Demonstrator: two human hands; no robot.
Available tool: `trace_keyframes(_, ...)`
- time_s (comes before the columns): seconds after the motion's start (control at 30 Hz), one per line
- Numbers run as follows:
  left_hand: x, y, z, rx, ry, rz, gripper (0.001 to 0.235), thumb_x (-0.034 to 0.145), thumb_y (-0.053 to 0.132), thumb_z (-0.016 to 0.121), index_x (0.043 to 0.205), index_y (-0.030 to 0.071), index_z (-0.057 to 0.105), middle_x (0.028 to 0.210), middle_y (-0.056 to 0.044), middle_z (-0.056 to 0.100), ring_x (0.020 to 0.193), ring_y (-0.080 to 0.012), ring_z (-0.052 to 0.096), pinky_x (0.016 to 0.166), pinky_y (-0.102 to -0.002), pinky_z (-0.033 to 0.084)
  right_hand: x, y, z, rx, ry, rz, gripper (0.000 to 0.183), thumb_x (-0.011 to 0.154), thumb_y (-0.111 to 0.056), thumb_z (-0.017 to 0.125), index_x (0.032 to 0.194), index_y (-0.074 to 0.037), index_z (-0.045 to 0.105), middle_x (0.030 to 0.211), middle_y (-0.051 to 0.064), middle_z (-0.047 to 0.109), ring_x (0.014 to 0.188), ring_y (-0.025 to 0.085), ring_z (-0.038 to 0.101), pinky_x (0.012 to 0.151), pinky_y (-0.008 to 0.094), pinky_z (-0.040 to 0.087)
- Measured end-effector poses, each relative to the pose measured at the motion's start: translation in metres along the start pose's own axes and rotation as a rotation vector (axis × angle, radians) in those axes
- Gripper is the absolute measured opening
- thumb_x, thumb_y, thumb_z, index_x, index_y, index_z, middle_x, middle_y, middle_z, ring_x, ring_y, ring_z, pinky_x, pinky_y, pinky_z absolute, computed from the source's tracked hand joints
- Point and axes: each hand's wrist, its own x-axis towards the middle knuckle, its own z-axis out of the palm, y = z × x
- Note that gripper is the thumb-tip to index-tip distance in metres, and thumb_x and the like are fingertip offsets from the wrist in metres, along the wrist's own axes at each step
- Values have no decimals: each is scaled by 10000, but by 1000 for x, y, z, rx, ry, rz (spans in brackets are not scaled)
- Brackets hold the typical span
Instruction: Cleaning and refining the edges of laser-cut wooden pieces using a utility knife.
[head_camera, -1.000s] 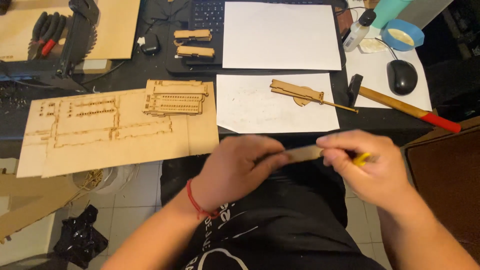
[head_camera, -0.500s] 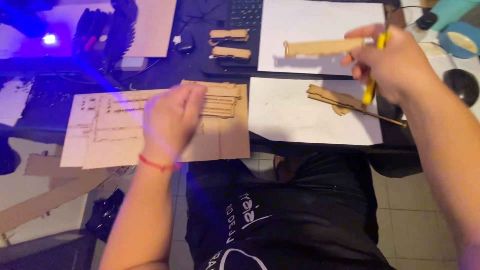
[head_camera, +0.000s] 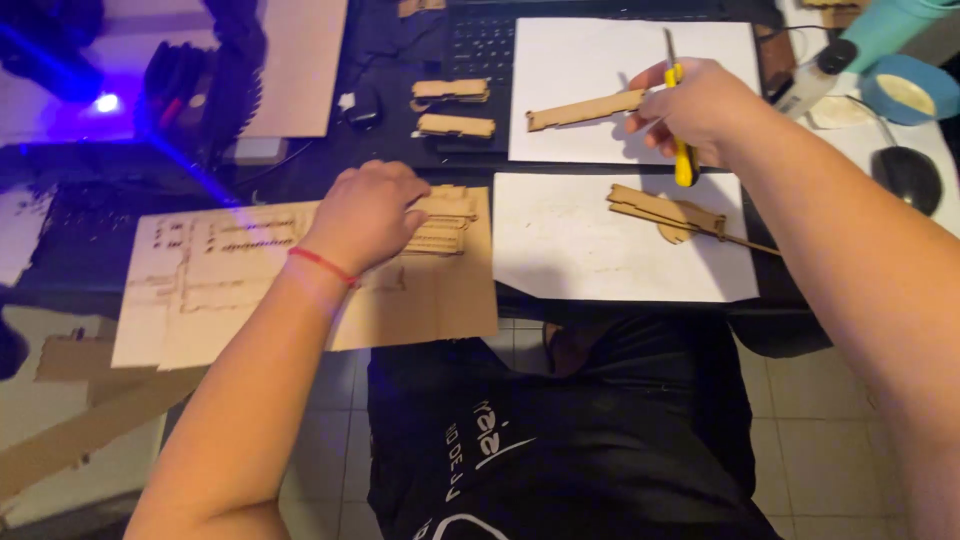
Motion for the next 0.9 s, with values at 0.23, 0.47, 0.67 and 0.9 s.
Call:
trace_keyframes(0.23, -3, 5, -6, -85, 23, -50, 281, 854, 280, 647, 1104, 160, 693, 1121, -71, 698, 1043, -359, 618, 853, -519, 465, -22, -9, -3, -50, 33, 27, 182, 992, -61, 488, 1093, -183, 580, 951, 38, 736, 531, 78, 555, 431, 213, 381)
trace_keyframes(0.47, -9, 9, -9, -106, 63, -55, 116, 816, 199, 585, 867, 221, 687, 897, 18, 736, 931, -267, 662, 876, -444, 421, -7, 6, -3, 27, 37, -19, 144, 987, -86, 492, 1047, -178, 584, 1022, 89, 655, 579, 100, 665, 414, 209, 388)
trace_keyframes(0.67, -16, 19, -24, -182, 146, -3, 111, 815, 174, 564, 850, 198, 667, 815, -7, 705, 849, -293, 643, 839, -449, 423, -1, 8, 0, 11, 64, -60, 110, 952, -101, 595, 1034, -173, 583, 935, 79, 652, 538, 105, 627, 408, 217, 382)
trace_keyframes(0.9, -25, 62, -43, -874, -18, -411, 377, 902, 265, 550, 1261, 192, 642, 966, 8, 694, 694, -123, 565, 569, -301, 455, -48, -8, -10, -656, 158, -416, 391, 923, -125, 455, 1267, -131, 641, 930, 158, 693, 639, 350, 674, 689, 507, 482)
